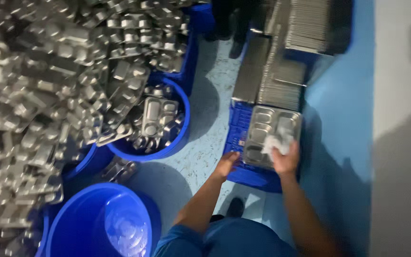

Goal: The person repeatedly picks up stainless steel compartmentalized trays from a large pile, wipes each one with a white cloth, and places the cleaned trays into a blue crate. The process is continuous and repetitive.

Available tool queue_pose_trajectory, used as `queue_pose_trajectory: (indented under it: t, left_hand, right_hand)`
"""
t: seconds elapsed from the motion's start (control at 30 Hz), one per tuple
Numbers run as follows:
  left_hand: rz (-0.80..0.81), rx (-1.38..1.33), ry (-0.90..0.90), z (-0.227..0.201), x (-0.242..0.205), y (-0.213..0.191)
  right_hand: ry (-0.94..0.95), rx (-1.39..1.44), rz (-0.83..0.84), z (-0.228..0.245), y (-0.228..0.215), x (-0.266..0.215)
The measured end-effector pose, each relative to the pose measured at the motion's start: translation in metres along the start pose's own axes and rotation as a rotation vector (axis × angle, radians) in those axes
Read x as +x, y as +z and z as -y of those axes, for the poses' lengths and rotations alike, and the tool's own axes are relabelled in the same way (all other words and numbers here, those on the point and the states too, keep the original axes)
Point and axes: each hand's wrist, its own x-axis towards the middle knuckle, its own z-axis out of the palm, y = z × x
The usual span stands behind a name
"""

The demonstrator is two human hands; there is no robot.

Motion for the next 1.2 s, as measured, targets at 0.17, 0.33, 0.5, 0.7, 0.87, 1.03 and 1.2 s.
queue_pose_trajectory:
  t: [0.17, 0.33, 0.5, 0.7, 0.87, 1.03, 1.2]
  left_hand:
    - [0.043, -0.636, 0.263, -0.045, -0.053, -0.048]
    - [-0.339, -0.643, 0.532, -0.045, -0.119, -0.146]
    - [-0.489, -0.694, 0.651, -0.011, -0.178, -0.238]
    - [-0.603, -0.833, 0.652, -0.010, -0.238, -0.334]
    - [-0.588, -0.896, 0.684, -0.024, -0.262, -0.370]
    - [-0.650, -0.775, 0.684, -0.017, -0.259, -0.416]
    - [-0.892, 0.087, 0.422, -0.008, -0.244, -0.470]
  right_hand:
    - [-0.045, -0.012, 0.822, 0.063, 0.096, -0.020]
    - [-0.022, 0.394, 1.265, 0.124, 0.196, -0.038]
    - [0.197, 0.228, 1.190, 0.126, 0.319, -0.082]
    - [0.417, 0.488, 1.100, 0.128, 0.422, -0.096]
    - [0.564, 0.281, 1.314, 0.172, 0.451, -0.105]
    - [0.539, 0.281, 1.392, 0.221, 0.462, -0.072]
    - [0.780, 0.686, 1.533, 0.279, 0.456, -0.038]
